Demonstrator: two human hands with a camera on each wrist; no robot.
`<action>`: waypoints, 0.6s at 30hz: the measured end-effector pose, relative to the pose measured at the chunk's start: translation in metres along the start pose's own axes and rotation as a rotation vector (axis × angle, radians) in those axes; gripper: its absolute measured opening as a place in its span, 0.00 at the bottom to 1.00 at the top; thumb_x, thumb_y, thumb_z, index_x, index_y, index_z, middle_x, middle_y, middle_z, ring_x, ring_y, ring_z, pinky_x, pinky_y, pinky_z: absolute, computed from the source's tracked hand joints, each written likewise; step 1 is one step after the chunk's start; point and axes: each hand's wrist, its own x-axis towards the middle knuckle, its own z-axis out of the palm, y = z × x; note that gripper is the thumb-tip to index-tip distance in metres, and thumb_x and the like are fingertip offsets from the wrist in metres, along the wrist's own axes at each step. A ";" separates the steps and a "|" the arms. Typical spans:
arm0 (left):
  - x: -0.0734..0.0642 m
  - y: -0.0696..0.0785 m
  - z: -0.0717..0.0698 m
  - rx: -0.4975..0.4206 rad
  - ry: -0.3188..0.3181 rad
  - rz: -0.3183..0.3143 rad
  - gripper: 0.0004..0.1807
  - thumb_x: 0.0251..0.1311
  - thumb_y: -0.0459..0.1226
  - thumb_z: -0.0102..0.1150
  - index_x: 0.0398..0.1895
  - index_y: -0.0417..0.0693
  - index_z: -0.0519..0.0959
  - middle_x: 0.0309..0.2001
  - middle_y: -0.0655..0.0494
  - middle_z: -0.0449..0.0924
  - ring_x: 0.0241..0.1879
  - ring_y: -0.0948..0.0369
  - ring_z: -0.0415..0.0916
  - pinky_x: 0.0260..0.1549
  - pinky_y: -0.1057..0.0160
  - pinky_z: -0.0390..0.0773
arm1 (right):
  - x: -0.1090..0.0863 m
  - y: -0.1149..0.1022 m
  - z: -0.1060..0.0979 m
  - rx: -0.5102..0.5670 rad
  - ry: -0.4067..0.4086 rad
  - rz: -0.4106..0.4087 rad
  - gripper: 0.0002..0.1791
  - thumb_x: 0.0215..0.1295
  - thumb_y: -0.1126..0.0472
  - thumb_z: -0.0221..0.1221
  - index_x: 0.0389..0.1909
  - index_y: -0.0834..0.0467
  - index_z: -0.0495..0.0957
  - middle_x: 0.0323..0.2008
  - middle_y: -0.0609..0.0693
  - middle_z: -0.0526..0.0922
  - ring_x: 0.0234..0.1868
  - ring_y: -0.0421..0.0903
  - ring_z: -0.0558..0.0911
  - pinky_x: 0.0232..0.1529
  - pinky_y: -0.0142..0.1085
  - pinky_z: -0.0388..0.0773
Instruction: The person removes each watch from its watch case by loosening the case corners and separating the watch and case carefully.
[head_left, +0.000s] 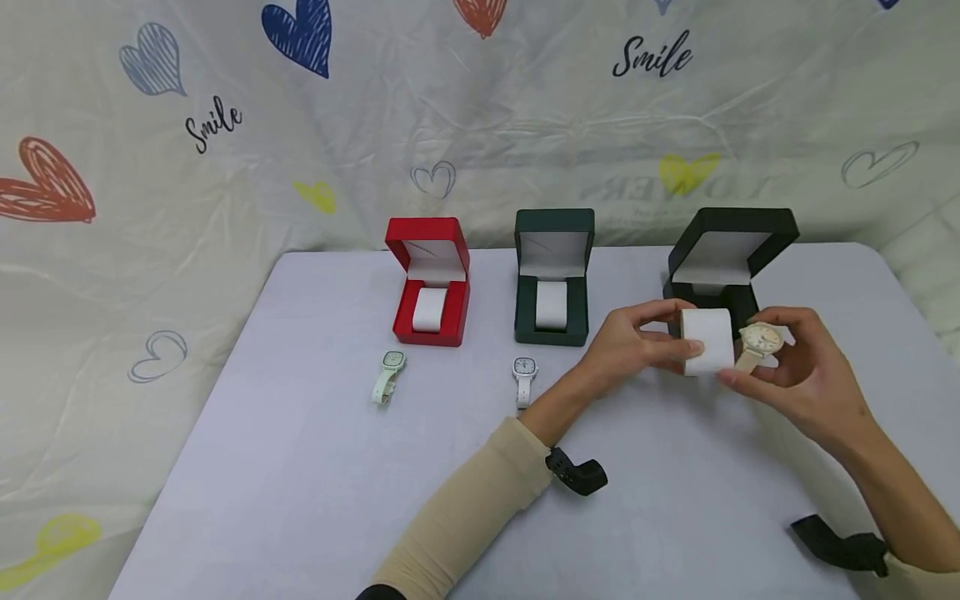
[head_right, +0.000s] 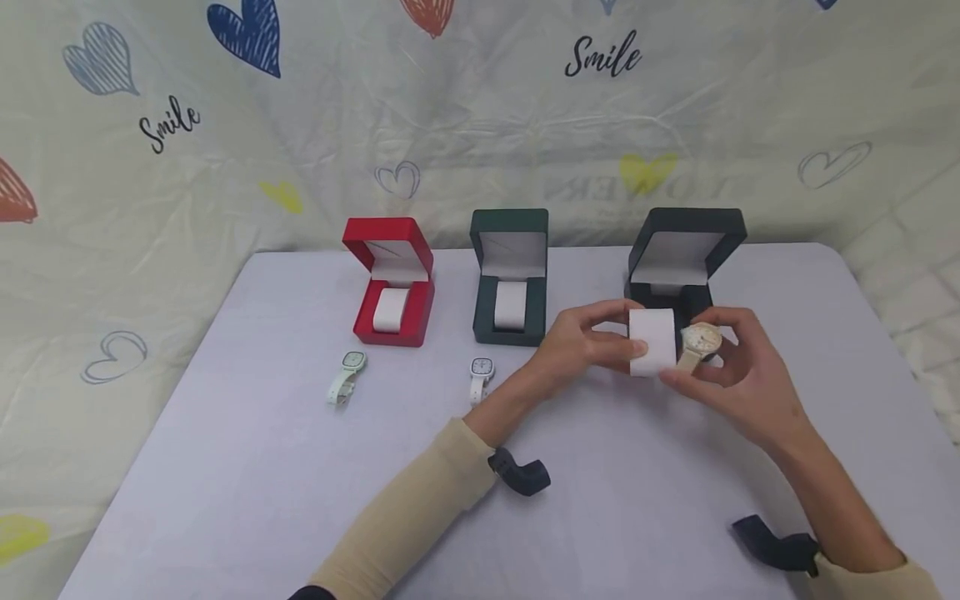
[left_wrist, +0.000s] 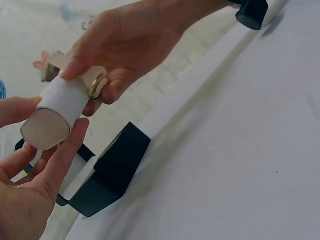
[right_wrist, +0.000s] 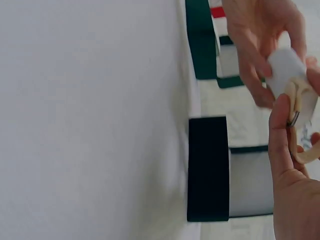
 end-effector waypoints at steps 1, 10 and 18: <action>0.000 0.000 -0.001 0.005 -0.005 0.004 0.23 0.60 0.26 0.69 0.59 0.45 0.81 0.45 0.64 0.82 0.36 0.68 0.86 0.33 0.67 0.86 | -0.002 -0.001 0.000 -0.010 0.000 0.018 0.45 0.46 0.94 0.60 0.67 0.67 0.65 0.58 0.52 0.70 0.41 0.39 0.84 0.37 0.26 0.87; 0.002 0.002 0.007 0.018 0.009 0.027 0.26 0.61 0.25 0.68 0.63 0.47 0.81 0.46 0.67 0.82 0.38 0.71 0.85 0.33 0.71 0.84 | -0.008 -0.003 -0.004 -0.069 -0.012 0.030 0.44 0.58 0.90 0.56 0.76 0.66 0.61 0.66 0.49 0.71 0.52 0.39 0.78 0.44 0.20 0.82; 0.005 0.003 0.014 0.085 0.059 0.057 0.27 0.62 0.28 0.69 0.66 0.49 0.80 0.49 0.70 0.81 0.39 0.76 0.83 0.33 0.73 0.82 | -0.001 -0.005 -0.003 -0.060 0.034 0.017 0.39 0.67 0.84 0.51 0.78 0.63 0.59 0.62 0.48 0.72 0.56 0.39 0.75 0.46 0.19 0.78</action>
